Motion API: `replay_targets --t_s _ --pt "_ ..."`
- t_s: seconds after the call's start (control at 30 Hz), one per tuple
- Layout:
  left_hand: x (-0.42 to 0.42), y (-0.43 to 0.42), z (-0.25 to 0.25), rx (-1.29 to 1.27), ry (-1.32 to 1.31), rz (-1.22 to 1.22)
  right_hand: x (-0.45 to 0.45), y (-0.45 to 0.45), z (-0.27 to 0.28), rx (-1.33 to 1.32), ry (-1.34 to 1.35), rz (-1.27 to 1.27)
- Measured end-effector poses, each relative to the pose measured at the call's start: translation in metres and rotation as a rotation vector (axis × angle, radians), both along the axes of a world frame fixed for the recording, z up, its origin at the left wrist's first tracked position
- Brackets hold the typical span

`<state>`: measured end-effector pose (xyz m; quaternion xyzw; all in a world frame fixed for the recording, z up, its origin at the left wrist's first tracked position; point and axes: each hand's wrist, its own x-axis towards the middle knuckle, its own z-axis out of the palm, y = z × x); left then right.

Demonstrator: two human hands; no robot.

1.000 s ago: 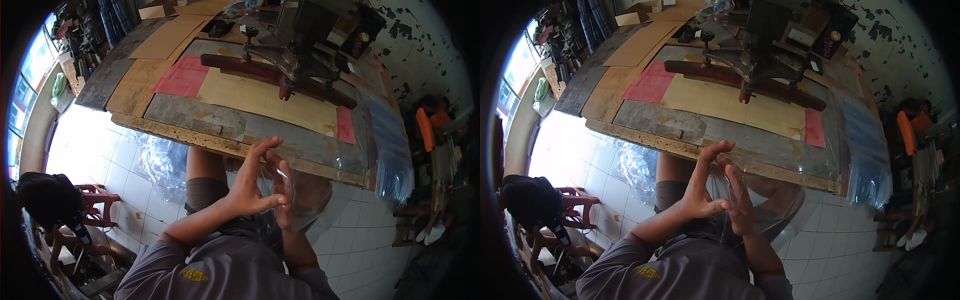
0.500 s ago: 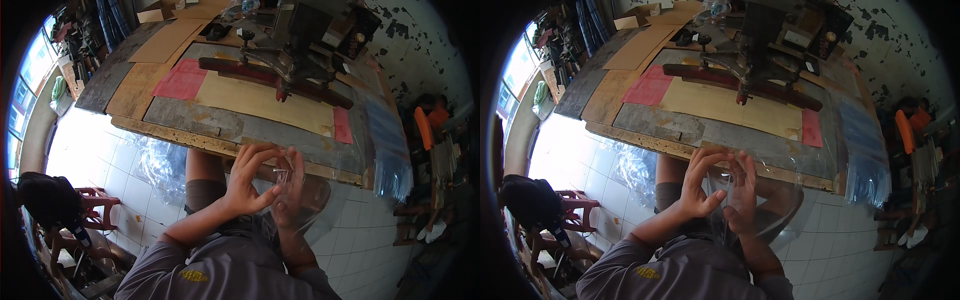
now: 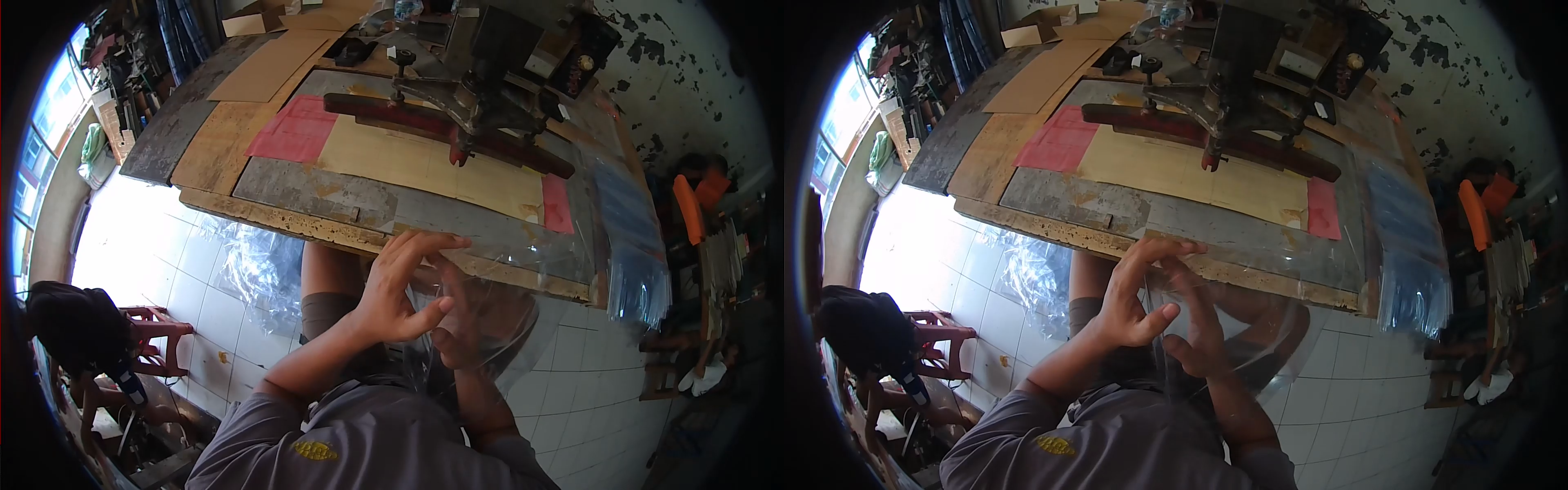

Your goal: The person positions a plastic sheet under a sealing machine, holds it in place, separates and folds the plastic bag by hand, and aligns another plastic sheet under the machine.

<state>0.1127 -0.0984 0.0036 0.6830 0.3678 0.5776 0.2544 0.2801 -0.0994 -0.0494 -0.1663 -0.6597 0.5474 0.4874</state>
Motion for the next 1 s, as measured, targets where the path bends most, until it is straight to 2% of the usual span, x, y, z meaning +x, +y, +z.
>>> replay_targets --t_s 0.13,0.2,0.3,0.4,0.5,0.6,0.63,0.7,0.77,0.87,0.9,1.0 --pt "-0.007 0.011 -0.012 0.121 0.074 0.023 -0.009 0.008 -0.014 0.036 0.197 -0.313" --pt "-0.008 0.012 -0.014 0.117 0.052 0.017 -0.006 0.015 -0.021 0.04 0.208 -0.471" --pt "-0.011 0.011 -0.019 0.09 0.001 -0.009 0.021 0.037 -0.033 0.214 0.077 -0.675" --pt "-0.018 0.011 -0.025 0.063 -0.013 -0.039 0.035 0.048 -0.023 0.288 0.137 -0.738" --pt "-0.035 0.011 -0.032 -0.023 0.032 -0.113 0.042 0.046 -0.002 0.256 0.176 -0.582" --pt "-0.054 0.009 -0.02 -0.107 0.081 -0.177 0.056 0.042 0.002 0.597 -0.209 -0.681" --pt "-0.06 0.009 -0.015 -0.149 0.026 -0.217 0.054 0.039 0.011 0.745 -0.272 -0.729" --pt "-0.062 0.008 -0.001 -0.196 0.033 -0.174 0.058 0.026 0.01 0.878 -0.507 -0.621" --pt "-0.06 0.003 0.016 -0.229 -0.037 -0.201 0.049 0.014 0.037 0.999 -0.747 -0.497" --pt "-0.04 -0.005 0.02 -0.153 -0.107 -0.301 0.033 0.004 0.035 1.106 -0.863 -0.422" --pt "-0.036 -0.003 0.011 -0.137 -0.09 -0.362 0.029 0.003 0.03 1.008 -0.797 -0.347" --pt "-0.023 -0.005 0.003 -0.179 0.018 -0.341 0.021 0.0 0.021 0.6 -0.486 -0.266"
